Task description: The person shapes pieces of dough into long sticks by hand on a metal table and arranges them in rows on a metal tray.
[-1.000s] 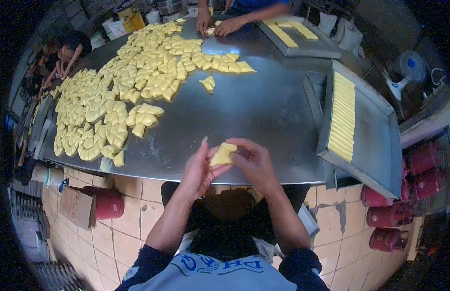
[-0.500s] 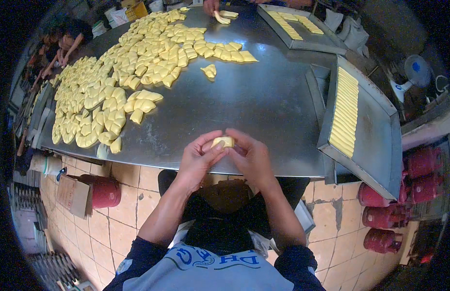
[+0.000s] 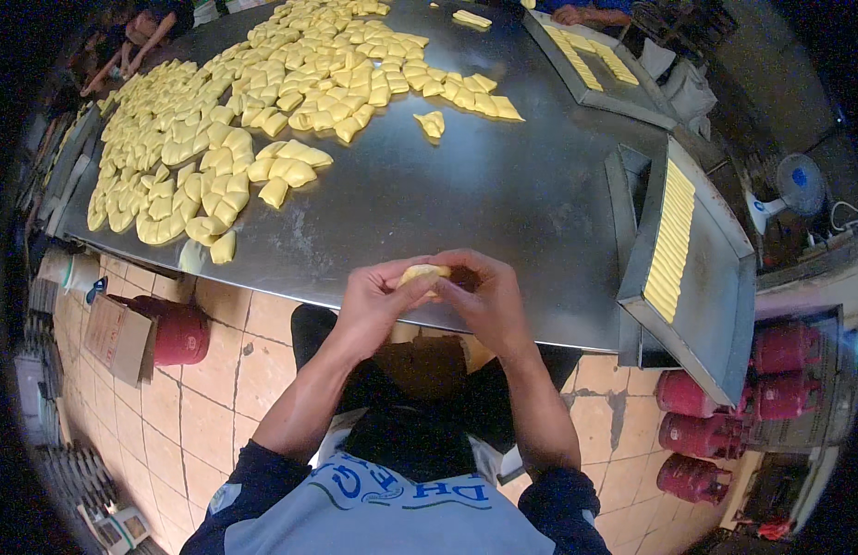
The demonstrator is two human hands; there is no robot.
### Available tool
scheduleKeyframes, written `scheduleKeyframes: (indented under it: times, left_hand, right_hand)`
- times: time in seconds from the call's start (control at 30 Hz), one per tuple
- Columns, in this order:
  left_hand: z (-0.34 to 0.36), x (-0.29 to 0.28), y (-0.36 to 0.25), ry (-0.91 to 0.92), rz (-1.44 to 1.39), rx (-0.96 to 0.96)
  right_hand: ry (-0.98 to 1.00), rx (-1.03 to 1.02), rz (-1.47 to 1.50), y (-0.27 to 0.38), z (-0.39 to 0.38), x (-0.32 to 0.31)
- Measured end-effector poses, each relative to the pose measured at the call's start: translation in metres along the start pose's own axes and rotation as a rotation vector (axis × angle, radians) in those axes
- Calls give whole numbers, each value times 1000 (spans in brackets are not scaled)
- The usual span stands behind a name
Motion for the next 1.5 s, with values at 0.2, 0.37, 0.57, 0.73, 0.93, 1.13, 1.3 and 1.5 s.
scheduleKeyframes:
  times: [0.2, 0.37, 0.57, 0.73, 0.93, 1.13, 1.3, 1.5]
  left_hand:
    - [-3, -1, 0, -90, 70, 43]
    - [3, -2, -6, -144, -62, -37]
    - [3, 8, -6, 11, -322, -192]
    - [-3, 14, -13, -115, 540, 74]
    - [-7, 9, -43, -117, 633, 147]
    - [39, -20, -40, -167, 442, -221]
    - [35, -40, -15, -392, 1341, 246]
    - [31, -54, -21, -527, 1577, 325]
  right_hand:
    - [-54, -164, -127, -1, 4, 6]
    - [-69, 91, 100, -1, 5, -2]
    - [17, -434, -463, 9, 4, -12]
    - [130, -265, -373, 10, 7, -25]
    - [361, -1, 4, 32, 30, -29]
    - [480, 456, -206, 14, 94, -9]
    - [357, 149, -1110, -42, 93, -16]
    - [165, -95, -1176, -41, 83, -44]
Point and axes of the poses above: each hand's wrist, its own z-axis towards the middle knuckle, its own x-axis out of the palm, y = z × x, the point moved 2 cm from there along z, towards the middle knuckle, and after that the axes turned 7 degrees about -x, right-handed, at the moved point
